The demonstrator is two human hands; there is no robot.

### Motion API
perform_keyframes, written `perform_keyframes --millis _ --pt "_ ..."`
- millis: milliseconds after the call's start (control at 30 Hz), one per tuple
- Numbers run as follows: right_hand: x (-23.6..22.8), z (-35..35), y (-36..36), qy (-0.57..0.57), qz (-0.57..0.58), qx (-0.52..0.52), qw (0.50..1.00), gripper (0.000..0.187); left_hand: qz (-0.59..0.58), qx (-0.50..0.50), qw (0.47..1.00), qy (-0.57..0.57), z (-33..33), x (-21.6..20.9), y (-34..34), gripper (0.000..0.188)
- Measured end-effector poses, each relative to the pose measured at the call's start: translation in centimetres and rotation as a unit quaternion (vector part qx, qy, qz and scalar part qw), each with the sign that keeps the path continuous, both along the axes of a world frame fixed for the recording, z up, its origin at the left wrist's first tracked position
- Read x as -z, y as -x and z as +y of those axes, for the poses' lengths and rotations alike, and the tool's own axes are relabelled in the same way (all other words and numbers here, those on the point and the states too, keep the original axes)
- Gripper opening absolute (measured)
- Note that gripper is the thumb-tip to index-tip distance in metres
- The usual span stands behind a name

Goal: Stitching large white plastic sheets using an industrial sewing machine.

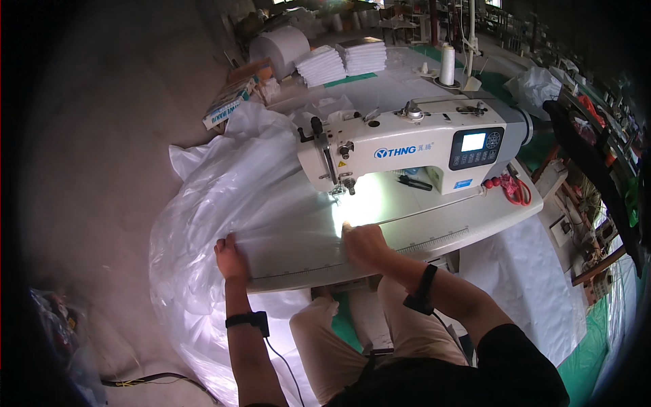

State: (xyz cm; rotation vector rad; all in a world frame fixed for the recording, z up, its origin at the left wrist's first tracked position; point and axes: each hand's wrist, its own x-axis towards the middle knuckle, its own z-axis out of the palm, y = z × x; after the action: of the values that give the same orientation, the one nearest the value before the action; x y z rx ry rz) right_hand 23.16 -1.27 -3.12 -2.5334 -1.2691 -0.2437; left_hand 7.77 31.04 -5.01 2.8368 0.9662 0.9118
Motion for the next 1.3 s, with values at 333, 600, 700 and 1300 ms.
perform_keyframes --millis 333,600,700,1300 --pt "0.3 1.2 -1.9 -0.051 0.103 0.04 0.993 0.017 0.164 0.026 0.97 -0.179 -5.5 -7.4 -4.2 0.04" --pt "-0.3 -0.2 -4.5 -0.121 0.33 0.069 0.933 0.032 0.081 0.403 0.909 0.066 -19.8 -4.2 -9.1 0.033" --pt "-0.5 -0.5 -5.2 -0.172 0.423 0.064 0.887 0.035 0.066 0.379 0.92 0.075 -19.2 -3.1 -9.5 0.02" --pt "0.5 -0.7 -6.6 -0.232 0.56 0.02 0.795 0.034 0.029 0.45 0.892 -0.024 -19.4 -1.5 -11.2 0.013"
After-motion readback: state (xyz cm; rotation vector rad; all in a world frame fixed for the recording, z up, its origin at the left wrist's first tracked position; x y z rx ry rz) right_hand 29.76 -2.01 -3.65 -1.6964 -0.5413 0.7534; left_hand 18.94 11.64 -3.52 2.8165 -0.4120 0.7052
